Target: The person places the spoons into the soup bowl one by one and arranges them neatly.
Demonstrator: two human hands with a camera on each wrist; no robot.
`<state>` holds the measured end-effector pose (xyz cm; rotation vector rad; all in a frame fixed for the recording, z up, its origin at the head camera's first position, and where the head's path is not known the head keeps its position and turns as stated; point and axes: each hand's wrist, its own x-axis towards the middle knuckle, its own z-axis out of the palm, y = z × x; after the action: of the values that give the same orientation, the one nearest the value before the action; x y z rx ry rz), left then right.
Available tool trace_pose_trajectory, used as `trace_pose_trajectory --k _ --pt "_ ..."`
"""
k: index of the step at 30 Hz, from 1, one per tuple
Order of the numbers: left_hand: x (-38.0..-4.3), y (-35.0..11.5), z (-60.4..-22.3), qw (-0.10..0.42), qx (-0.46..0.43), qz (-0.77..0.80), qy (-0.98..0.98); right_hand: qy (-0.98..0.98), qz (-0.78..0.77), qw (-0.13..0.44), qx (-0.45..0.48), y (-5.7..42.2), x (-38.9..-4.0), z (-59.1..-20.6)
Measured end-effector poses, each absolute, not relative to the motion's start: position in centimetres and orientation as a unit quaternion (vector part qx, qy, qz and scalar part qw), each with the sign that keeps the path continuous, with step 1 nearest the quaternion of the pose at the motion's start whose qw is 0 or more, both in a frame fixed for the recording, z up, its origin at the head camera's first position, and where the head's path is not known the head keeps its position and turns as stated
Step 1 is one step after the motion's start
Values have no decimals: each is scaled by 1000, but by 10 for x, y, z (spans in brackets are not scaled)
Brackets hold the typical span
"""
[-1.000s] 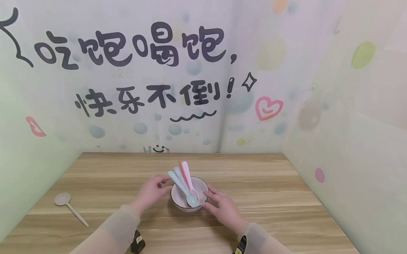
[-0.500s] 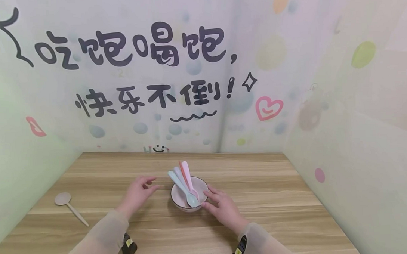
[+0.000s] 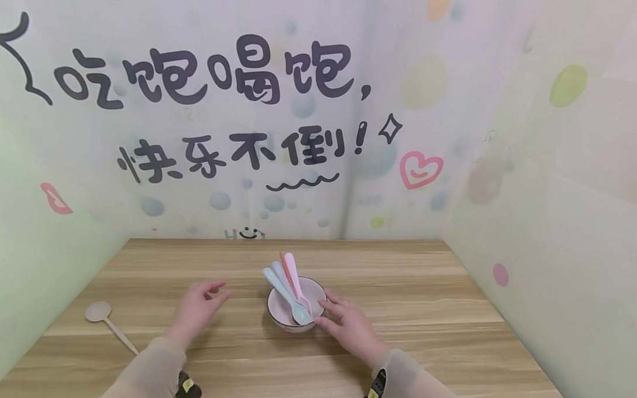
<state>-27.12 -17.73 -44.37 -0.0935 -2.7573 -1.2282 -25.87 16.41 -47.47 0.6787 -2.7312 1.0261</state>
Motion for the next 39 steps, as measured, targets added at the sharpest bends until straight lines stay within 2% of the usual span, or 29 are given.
trace_pose_trajectory --k 7,21,31,39 --pt "-266 -195 -446 58 -20 -422 -905 -910 339 76 225 164 -259 -476" --pt "-261 -238 -459 34 68 -426 -902 -909 340 76 229 164 -260 -477" --pt "-254 -263 -463 53 127 -442 -886 -907 342 80 231 164 -259 -478" --pt "-252 -278 -467 96 171 -454 -869 -912 335 75 223 164 -260 -478"
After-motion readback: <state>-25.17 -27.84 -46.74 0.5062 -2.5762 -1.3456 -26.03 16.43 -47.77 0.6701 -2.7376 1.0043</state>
